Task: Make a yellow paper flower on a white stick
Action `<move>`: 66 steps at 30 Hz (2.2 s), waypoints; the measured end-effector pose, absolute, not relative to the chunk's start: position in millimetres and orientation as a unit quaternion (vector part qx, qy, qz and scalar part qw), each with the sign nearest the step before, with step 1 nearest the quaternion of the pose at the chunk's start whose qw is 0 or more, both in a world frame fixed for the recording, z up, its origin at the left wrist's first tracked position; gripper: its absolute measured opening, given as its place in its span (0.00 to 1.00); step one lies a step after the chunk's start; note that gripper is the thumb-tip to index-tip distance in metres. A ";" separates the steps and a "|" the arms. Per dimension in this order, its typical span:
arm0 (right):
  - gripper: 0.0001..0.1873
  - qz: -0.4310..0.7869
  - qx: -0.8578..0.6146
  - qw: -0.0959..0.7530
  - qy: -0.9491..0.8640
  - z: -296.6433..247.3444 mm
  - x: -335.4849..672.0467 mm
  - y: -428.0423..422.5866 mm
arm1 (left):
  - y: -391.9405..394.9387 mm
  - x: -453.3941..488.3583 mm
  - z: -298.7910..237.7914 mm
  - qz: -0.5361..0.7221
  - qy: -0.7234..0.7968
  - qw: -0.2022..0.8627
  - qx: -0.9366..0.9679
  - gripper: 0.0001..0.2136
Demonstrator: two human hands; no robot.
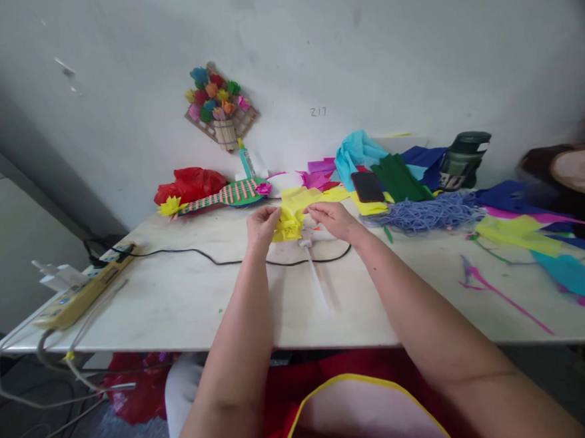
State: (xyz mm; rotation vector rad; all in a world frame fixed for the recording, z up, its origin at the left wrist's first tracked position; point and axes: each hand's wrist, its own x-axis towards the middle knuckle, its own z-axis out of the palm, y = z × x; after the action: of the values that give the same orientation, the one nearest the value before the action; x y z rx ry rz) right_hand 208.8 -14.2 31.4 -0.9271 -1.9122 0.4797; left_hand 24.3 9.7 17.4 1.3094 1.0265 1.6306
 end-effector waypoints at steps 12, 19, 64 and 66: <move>0.12 0.155 -0.433 0.484 -0.744 32.2 207.6 -14.6 | 7.8 27.3 14.7 0.621 0.391 0.394 0.553 0.15; 0.14 0.120 -0.469 0.483 -0.730 34.8 204.9 -18.5 | 2.4 35.3 13.1 0.586 0.405 0.358 0.604 0.12; 0.20 0.056 -0.500 0.583 -0.638 28.4 243.5 4.2 | -4.5 40.9 14.9 0.565 0.414 0.509 0.501 0.15; 0.21 0.054 -0.498 0.616 -0.609 31.3 241.3 1.6 | -2.1 40.1 12.9 0.563 0.414 0.513 0.498 0.15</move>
State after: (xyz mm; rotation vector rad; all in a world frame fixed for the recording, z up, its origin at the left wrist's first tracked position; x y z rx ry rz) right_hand 241.3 1.6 31.3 -1.1468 -1.4020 0.1239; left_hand 40.1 -2.1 12.9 1.1985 0.9967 1.3531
